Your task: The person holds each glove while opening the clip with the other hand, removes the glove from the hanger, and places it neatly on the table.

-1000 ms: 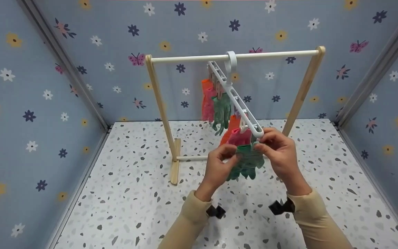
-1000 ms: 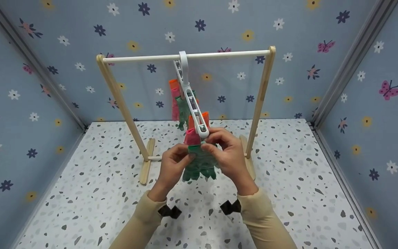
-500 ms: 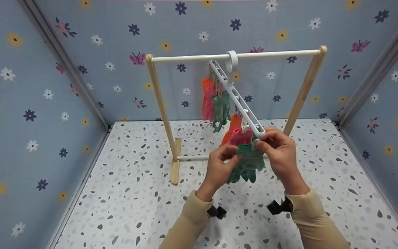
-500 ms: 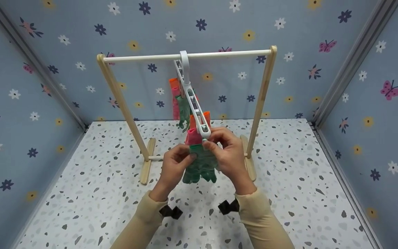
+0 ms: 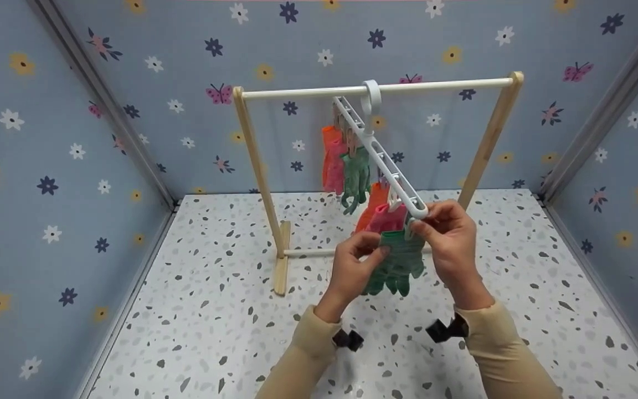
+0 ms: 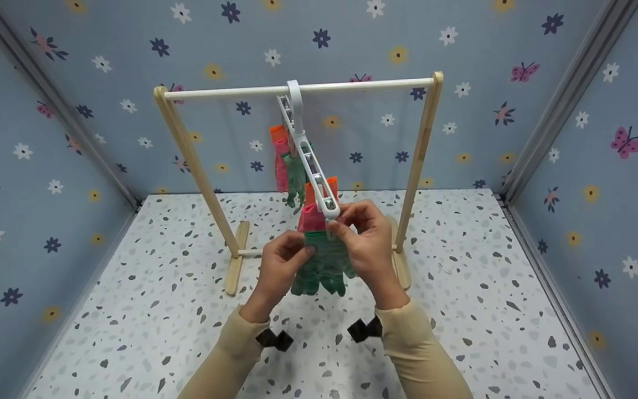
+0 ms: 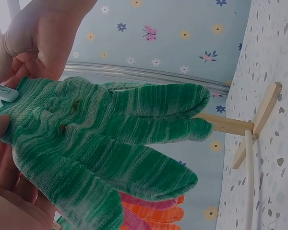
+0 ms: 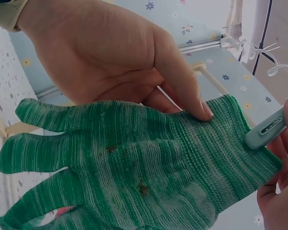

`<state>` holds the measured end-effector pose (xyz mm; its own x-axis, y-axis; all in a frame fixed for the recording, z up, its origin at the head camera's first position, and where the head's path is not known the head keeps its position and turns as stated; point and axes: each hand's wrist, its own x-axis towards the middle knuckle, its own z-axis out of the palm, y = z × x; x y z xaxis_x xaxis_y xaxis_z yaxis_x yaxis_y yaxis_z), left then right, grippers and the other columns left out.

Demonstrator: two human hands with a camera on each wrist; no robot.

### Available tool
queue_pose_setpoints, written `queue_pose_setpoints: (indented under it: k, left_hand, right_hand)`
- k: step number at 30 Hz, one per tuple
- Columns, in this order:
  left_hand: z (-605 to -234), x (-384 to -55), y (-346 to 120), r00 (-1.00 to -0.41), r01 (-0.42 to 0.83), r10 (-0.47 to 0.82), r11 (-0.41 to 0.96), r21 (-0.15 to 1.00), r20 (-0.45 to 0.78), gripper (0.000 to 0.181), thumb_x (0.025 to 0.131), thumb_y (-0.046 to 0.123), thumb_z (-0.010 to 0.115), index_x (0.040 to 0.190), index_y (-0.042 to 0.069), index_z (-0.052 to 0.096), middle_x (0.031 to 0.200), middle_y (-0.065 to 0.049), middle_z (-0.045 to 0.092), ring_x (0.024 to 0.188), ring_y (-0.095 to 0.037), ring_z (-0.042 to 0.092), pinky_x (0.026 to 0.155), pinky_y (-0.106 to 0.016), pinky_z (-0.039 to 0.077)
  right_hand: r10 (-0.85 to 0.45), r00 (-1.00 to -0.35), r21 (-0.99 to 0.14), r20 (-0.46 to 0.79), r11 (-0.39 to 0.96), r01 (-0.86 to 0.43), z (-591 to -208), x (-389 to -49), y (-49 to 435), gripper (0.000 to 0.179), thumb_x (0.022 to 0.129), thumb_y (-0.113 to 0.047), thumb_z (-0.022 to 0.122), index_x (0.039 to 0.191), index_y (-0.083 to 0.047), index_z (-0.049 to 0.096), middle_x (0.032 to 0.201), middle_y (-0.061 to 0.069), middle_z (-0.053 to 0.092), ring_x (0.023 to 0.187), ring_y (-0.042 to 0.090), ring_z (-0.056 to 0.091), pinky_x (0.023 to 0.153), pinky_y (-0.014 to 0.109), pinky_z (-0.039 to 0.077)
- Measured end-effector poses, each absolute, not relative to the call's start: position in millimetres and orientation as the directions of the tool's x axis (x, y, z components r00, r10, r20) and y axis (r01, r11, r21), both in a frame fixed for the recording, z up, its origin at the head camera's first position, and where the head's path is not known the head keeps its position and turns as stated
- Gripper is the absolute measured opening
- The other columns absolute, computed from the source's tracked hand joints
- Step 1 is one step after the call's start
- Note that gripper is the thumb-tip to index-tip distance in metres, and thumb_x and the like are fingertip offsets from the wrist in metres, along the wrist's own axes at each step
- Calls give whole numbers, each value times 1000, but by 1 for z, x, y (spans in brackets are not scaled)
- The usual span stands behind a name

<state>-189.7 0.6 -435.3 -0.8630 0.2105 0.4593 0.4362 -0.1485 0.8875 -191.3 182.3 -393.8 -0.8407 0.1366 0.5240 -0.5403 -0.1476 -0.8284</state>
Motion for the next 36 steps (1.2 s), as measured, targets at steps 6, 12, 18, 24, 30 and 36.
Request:
queue_pose_setpoints:
  k: [6,12,18,24,30,36]
  left_hand:
    - [-438,-190,0,-858,443,213,-154,883,467,14,95,1,64,107,-7,66,100,-13,69,87,-14,62,82,-34,53]
    - [-441,-191,0,-858,447,207,-150,882,470,13,95,1,64,106,-7,66,99,-13,69,85,-14,61,80,-32,53]
    - [-444,-190,-2,-862,440,207,-149,886,463,14,95,2,65,106,-6,66,99,-12,69,85,-14,62,80,-32,53]
    - [-452,-190,-5,-877,409,204,-157,899,435,13,94,1,65,105,-6,66,99,-13,69,84,-15,63,78,-31,53]
    - [-459,-189,-9,-894,375,202,-154,914,401,13,95,3,65,106,-4,66,100,-11,70,85,-15,61,78,-30,51]
    - [-461,-188,-11,-896,377,196,-133,916,398,13,94,2,66,105,-4,67,98,-9,70,84,-15,61,77,-30,51]
  right_hand:
    - [128,-842,-821,524,-188,-540,-393,-191,181,26,86,4,73,89,7,47,93,9,65,83,20,60,74,28,52]
    - [116,-832,-811,542,-188,-554,-392,-192,182,29,85,4,74,85,8,45,91,9,64,80,21,56,69,28,48]
    - [114,-827,-805,551,-190,-562,-395,-193,183,32,84,3,75,83,9,44,91,8,62,81,20,56,71,27,50]
    - [123,-833,-810,540,-194,-553,-396,-192,184,30,84,6,74,83,10,44,92,9,61,80,19,55,70,26,50]
    - [126,-835,-811,536,-196,-551,-396,-190,184,33,84,7,74,85,14,42,97,9,64,83,19,57,73,26,51]
    - [117,-821,-793,559,-216,-570,-395,-189,187,23,84,7,74,88,12,51,97,9,65,86,20,62,77,26,54]
